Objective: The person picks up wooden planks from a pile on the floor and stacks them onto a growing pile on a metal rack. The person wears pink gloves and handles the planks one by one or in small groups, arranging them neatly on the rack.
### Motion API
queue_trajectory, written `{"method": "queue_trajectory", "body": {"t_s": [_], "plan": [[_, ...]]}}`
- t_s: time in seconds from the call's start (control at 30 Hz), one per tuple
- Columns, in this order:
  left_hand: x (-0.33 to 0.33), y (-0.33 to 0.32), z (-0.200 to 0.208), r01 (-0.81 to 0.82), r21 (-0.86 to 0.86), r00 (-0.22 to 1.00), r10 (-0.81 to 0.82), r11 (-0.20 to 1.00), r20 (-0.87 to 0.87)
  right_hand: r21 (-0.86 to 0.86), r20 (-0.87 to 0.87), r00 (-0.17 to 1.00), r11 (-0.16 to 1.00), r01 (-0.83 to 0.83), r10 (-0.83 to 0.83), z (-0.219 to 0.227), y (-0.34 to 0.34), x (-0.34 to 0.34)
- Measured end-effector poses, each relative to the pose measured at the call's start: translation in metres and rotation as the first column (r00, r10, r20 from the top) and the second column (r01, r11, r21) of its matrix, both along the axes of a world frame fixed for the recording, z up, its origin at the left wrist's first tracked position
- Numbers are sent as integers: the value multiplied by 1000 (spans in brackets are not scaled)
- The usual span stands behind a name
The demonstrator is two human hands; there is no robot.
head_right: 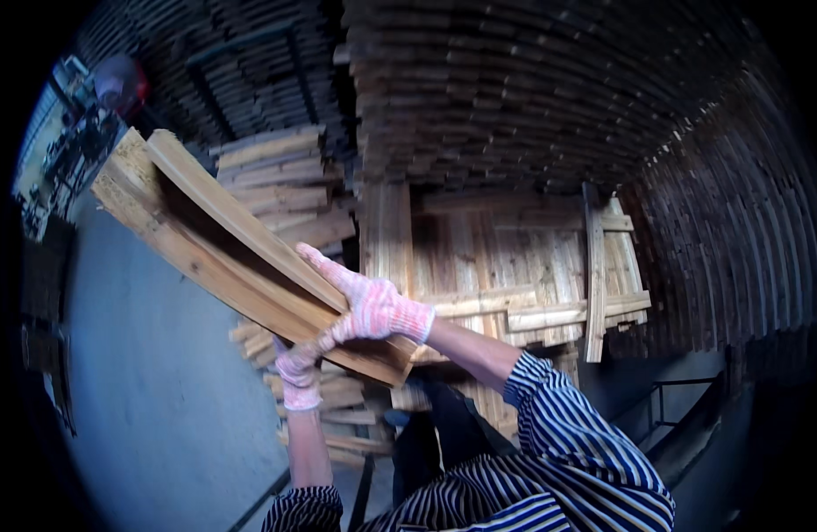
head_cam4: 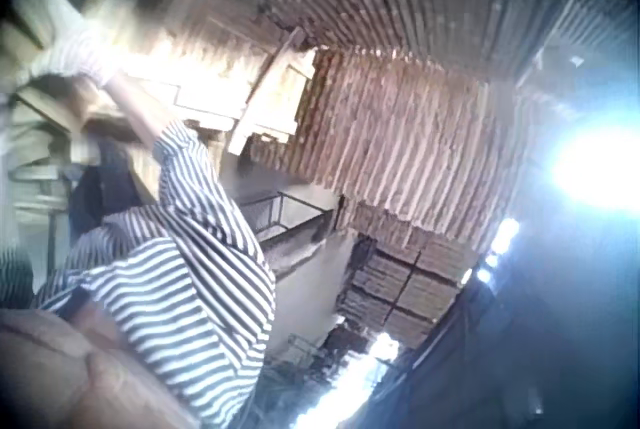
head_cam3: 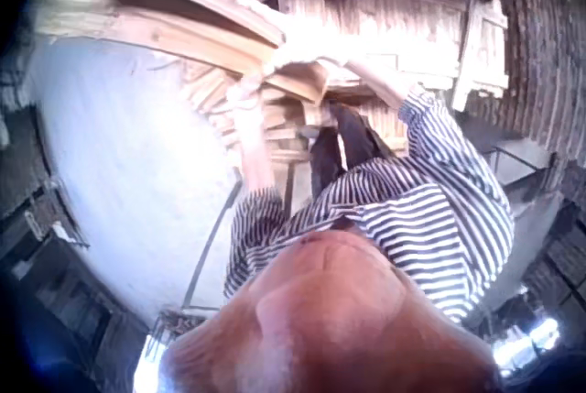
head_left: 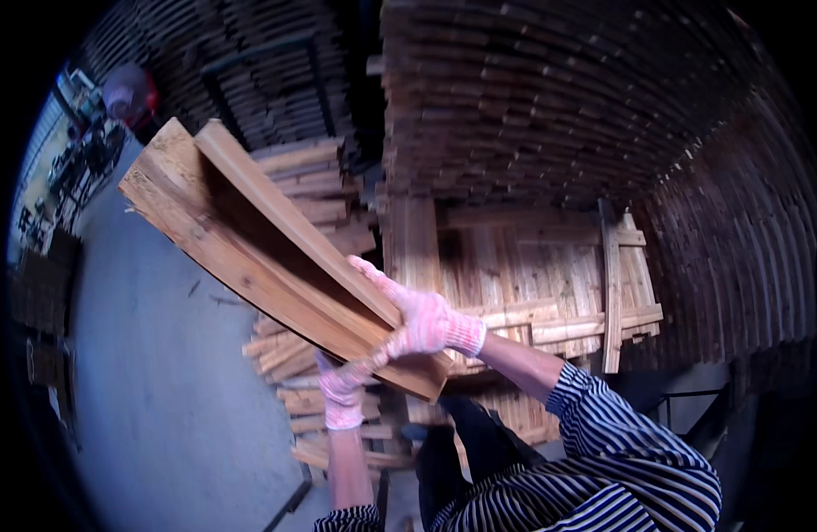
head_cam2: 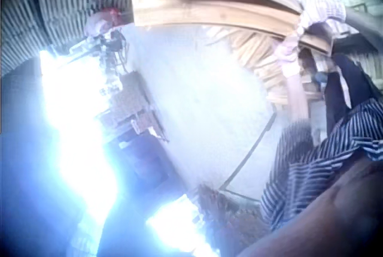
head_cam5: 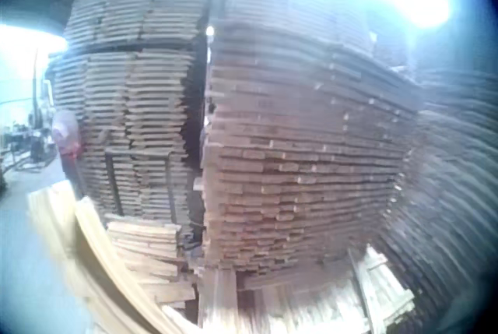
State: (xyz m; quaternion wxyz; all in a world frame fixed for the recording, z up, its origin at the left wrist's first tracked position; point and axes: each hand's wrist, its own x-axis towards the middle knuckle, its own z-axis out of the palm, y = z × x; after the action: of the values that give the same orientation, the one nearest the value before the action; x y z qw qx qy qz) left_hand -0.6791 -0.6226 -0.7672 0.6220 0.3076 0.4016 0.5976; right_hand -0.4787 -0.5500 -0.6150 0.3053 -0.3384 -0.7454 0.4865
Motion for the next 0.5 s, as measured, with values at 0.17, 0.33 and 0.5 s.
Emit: {"method": "queue_trajectory", "body": {"t_s": [0.17,0.33,0.5], "plan": [[74,49,120,361,217,858,-231,907,-459,12,-31,991,991,131,-130,23,4,87],[103,125,7,668,191,627,-407,719,-664,-397,-253,915,896,197,-313,-43,33,131],[186,178,25,786,229,535,-446,574,-717,414,218,906,875,251,-363,-132,80,223]]}}
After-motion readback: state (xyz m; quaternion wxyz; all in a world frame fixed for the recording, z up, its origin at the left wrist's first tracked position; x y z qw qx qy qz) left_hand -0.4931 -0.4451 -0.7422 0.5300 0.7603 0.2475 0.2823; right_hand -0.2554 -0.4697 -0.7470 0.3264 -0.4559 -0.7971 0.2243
